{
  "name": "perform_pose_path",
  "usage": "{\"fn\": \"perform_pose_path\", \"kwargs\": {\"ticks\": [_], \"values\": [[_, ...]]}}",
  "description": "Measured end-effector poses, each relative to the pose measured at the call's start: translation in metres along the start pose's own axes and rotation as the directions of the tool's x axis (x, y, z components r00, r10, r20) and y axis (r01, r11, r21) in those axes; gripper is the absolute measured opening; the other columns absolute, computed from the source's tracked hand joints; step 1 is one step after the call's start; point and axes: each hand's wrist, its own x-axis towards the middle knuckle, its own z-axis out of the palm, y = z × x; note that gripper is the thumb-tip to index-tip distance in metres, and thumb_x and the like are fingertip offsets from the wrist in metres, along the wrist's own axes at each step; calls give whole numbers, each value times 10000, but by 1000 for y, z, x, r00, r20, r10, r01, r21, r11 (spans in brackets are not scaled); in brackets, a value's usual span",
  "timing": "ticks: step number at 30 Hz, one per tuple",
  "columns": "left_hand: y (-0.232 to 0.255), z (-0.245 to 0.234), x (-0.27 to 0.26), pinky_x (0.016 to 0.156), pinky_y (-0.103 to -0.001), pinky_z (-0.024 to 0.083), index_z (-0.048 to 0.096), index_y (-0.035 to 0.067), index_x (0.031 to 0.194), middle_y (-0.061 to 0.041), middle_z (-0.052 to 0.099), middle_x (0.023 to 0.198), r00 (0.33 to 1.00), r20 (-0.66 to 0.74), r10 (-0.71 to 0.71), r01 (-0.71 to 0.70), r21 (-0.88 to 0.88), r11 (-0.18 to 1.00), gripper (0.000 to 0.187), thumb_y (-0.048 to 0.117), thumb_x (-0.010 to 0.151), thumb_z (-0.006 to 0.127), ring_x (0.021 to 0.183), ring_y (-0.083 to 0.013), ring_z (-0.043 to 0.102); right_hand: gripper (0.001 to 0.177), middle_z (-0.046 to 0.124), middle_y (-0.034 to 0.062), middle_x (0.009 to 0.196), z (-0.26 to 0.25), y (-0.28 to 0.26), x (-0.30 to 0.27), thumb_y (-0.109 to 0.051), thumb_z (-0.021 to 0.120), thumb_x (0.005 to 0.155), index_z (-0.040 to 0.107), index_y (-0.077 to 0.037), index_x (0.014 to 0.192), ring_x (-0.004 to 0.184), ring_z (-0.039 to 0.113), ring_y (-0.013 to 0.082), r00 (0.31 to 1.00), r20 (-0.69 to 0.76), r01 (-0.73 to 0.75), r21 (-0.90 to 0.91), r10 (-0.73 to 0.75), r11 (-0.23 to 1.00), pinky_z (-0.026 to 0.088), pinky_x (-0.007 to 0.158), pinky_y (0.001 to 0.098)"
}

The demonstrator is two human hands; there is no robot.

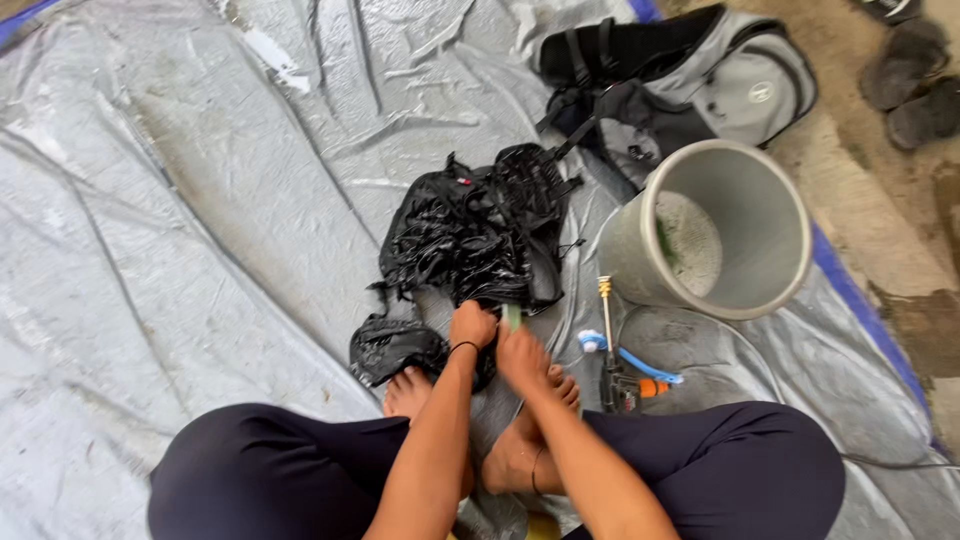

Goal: The person cleans a black mesh backpack using a green scrub brush and soapy water from a bucket, scrubbing the various panels and straps by hand.

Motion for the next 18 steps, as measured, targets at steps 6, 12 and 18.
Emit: {"fn": "perform_pose_path", "kwargs": {"ticks": [6, 12, 18], "values": [[-12, 7, 3, 881, -567, 612, 796, -60, 1186, -308, 778, 1038, 1000, 23, -19, 20, -31, 999, 402, 236, 1040, 567, 1075, -490, 758, 596, 729, 119, 719, -23, 36, 36, -592, 560, 1037, 717, -23, 952, 692, 796, 349, 823, 548, -152, -37, 147, 988, 625, 603, 532], [-22, 14, 0, 835, -541, 614, 795, -37, 1199, -253, 786, 952, 1000, -13, -23, 22, -71, 997, 414, 264, 1062, 545, 981, -433, 784, 724, 792, 267, 1208, -124, 54, 212, -519, 366, 1067, 787, 56, 1194, 1234, 739, 395, 138, 990, -213, 49, -20, 976, 526, 1103, 541], [-20, 20, 12, 549, -418, 505, 624, 33, 632, -161, 591, 556, 994, -96, 57, -66, -86, 994, 335, 168, 931, 556, 537, -300, 638, 707, 797, 280, 1129, -149, 138, 345, -537, 611, 970, 765, 81, 1277, 962, 803, 382, 260, 966, -271, 60, 13, 961, 605, 783, 518]]}}
